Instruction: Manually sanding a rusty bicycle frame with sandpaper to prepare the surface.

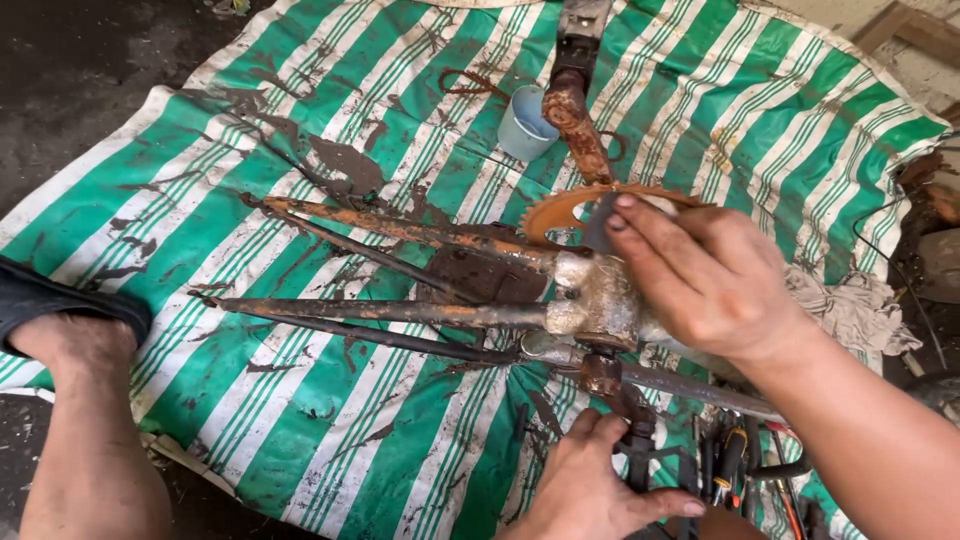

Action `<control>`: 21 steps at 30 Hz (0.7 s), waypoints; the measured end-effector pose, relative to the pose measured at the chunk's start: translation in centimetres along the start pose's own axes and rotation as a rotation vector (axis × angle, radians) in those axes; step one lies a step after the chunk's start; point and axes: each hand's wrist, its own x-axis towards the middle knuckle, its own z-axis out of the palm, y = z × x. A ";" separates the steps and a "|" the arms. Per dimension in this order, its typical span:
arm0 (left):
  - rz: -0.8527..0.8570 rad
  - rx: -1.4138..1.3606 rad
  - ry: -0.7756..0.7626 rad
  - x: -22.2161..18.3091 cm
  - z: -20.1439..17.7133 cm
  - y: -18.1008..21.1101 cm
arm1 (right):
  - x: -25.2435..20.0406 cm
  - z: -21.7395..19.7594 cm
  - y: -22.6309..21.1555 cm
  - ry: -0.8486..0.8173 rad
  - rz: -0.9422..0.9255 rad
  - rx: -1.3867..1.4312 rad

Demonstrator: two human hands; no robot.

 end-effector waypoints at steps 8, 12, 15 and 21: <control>-0.099 0.118 -0.094 0.0 -2.3 0.2 | -2.4 -2.2 -0.5 -0.012 0.134 0.039; -0.065 0.102 -0.069 0.4 -0.5 0.2 | 0.3 -1.7 -0.8 -0.006 0.149 0.064; -0.070 0.117 -0.003 0.1 -1.8 -0.2 | -2.3 -2.6 -0.4 -0.043 0.160 0.026; -0.112 0.080 -0.113 0.2 -1.2 0.6 | 0.2 -1.7 -1.0 -0.003 0.156 0.153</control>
